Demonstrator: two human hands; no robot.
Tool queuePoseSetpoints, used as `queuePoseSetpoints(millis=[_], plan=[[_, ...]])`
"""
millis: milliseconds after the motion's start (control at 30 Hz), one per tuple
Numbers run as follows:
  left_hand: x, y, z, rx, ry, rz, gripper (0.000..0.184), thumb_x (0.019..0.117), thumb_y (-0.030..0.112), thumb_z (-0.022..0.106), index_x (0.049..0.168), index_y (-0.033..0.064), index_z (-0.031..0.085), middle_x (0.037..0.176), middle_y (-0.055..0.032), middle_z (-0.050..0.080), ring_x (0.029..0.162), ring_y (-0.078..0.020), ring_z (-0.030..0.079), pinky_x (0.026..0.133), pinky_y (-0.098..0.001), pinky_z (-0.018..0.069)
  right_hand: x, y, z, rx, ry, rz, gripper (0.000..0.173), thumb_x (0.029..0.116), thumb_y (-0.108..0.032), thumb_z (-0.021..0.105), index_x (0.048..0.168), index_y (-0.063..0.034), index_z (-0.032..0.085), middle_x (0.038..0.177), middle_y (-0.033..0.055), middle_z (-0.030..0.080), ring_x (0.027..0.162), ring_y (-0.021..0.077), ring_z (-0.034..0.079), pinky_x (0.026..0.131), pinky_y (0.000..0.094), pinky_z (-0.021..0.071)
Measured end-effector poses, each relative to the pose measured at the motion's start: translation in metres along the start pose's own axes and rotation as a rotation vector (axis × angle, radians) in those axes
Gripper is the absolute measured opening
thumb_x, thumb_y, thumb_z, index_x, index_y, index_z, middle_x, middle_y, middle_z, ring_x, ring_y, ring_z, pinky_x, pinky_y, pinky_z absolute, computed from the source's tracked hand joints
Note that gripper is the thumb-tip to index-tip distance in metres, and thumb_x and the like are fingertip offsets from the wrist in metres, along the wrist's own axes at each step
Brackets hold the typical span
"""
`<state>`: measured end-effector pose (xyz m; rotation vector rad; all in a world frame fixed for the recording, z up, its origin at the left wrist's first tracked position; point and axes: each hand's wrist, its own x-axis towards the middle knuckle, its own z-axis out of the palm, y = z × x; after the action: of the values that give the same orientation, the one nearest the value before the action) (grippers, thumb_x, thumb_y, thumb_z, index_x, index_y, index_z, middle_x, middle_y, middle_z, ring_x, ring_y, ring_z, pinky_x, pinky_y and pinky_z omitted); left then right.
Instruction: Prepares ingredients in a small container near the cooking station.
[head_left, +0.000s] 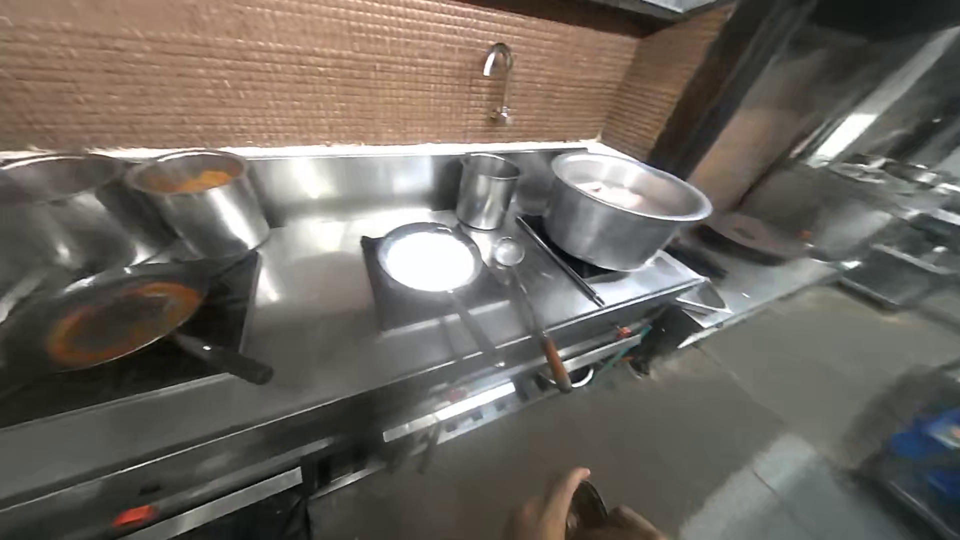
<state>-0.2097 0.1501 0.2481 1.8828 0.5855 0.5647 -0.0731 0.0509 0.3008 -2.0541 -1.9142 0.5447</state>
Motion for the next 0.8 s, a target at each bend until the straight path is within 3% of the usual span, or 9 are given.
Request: queuePoseSetpoints(millis=[100, 233, 333, 467, 567, 633, 667, 733, 800], plan=[[0.021, -0.005, -0.042, -0.002, 0.088, -0.045, 0.073, 0.0789, 0.014, 0.087, 0.145, 0.003, 0.056, 0.131, -0.0187, 0.067, 0.113, -0.032, 0.07, 0.097, -0.051, 0.0565, 0.073, -0.008, -0.032, 0.068, -0.212, -0.058, 0.018, 0.0983, -0.012, 0.061, 0.101, -0.0068, 0.079, 0.094, 0.0179, 0.076, 0.09, 0.0397, 0.073, 0.08, 0.0637, 0.0558], [0.054, -0.01, -0.086, 0.017, 0.184, -0.108, 0.082, 0.0762, 0.019, 0.09, 0.148, 0.0035, 0.052, 0.135, -0.0168, 0.065, 0.121, -0.0282, 0.066, 0.105, -0.0468, 0.0521, 0.171, -0.012, -0.056, 0.082, -0.454, -0.133, 0.017, 0.096, -0.017, 0.067, 0.102, -0.0061, 0.079, 0.096, 0.0162, 0.075, 0.091, 0.034, 0.072, 0.084, 0.059, 0.0535], [0.085, -0.028, -0.107, 0.063, 0.358, -0.128, 0.084, 0.0733, 0.025, 0.091, 0.146, 0.0056, 0.054, 0.133, -0.014, 0.067, 0.118, -0.0253, 0.067, 0.103, -0.0454, 0.0538, 0.236, -0.021, -0.068, 0.022, -0.536, -0.154, 0.018, 0.0971, -0.019, 0.067, 0.105, -0.0074, 0.078, 0.098, 0.015, 0.075, 0.091, 0.0312, 0.07, 0.086, 0.0554, 0.0534], [0.141, -0.047, -0.145, -0.033, 0.599, -0.189, 0.089, 0.0737, 0.023, 0.092, 0.15, 0.0078, 0.049, 0.135, -0.0115, 0.065, 0.119, -0.019, 0.066, 0.104, -0.0392, 0.0541, 0.321, -0.026, -0.092, 0.052, -0.441, -0.252, 0.02, 0.0967, -0.021, 0.067, 0.107, -0.0079, 0.078, 0.099, 0.0125, 0.075, 0.091, 0.026, 0.071, 0.088, 0.0504, 0.0552], [0.179, -0.061, -0.174, -0.049, 0.806, -0.221, 0.091, 0.0719, 0.024, 0.093, 0.15, 0.0099, 0.048, 0.133, -0.0111, 0.066, 0.118, -0.0172, 0.067, 0.102, -0.0376, 0.0557, 0.387, -0.033, -0.122, 0.107, -0.305, -0.3, 0.017, 0.099, -0.021, 0.067, 0.104, -0.01, 0.079, 0.091, 0.0046, 0.075, 0.079, 0.0149, 0.07, 0.081, 0.0391, 0.0576], [0.194, -0.074, -0.185, -0.026, 0.937, -0.221, 0.092, 0.0708, 0.024, 0.094, 0.149, 0.0096, 0.049, 0.135, -0.0117, 0.065, 0.118, -0.0171, 0.066, 0.101, -0.0371, 0.0564, 0.431, -0.034, -0.137, -0.039, -0.105, -0.436, 0.013, 0.0985, -0.018, 0.068, 0.099, -0.0118, 0.08, 0.086, 0.0048, 0.076, 0.076, 0.0189, 0.071, 0.077, 0.045, 0.0585], [0.197, -0.08, -0.188, -0.032, 0.996, -0.221, 0.092, 0.0701, 0.022, 0.095, 0.149, 0.0094, 0.05, 0.135, -0.0118, 0.065, 0.118, -0.017, 0.067, 0.1, -0.0366, 0.0571, 0.452, -0.033, -0.143, -0.137, -0.012, -0.493, 0.012, 0.0978, -0.015, 0.069, 0.098, -0.0102, 0.08, 0.087, 0.0089, 0.076, 0.079, 0.026, 0.072, 0.078, 0.0517, 0.058], [0.191, -0.088, -0.185, -0.068, 1.089, -0.224, 0.093, 0.068, 0.017, 0.095, 0.148, 0.0086, 0.05, 0.135, -0.0116, 0.064, 0.117, -0.0156, 0.067, 0.098, -0.0346, 0.0584, 0.49, -0.03, -0.148, -0.328, 0.058, -0.475, 0.014, 0.0983, -0.016, 0.067, 0.095, -0.0063, 0.077, 0.09, 0.0161, 0.074, 0.087, 0.0373, 0.072, 0.081, 0.0598, 0.0549], [0.179, -0.092, -0.181, -0.099, 1.155, -0.217, 0.094, 0.0664, 0.011, 0.095, 0.148, 0.0067, 0.049, 0.136, -0.0122, 0.063, 0.116, -0.0154, 0.067, 0.096, -0.0335, 0.0594, 0.512, -0.028, -0.148, -0.461, 0.079, -0.432, 0.016, 0.0979, -0.017, 0.067, 0.093, -0.0049, 0.075, 0.092, 0.0178, 0.073, 0.091, 0.04, 0.071, 0.079, 0.0606, 0.0549]])
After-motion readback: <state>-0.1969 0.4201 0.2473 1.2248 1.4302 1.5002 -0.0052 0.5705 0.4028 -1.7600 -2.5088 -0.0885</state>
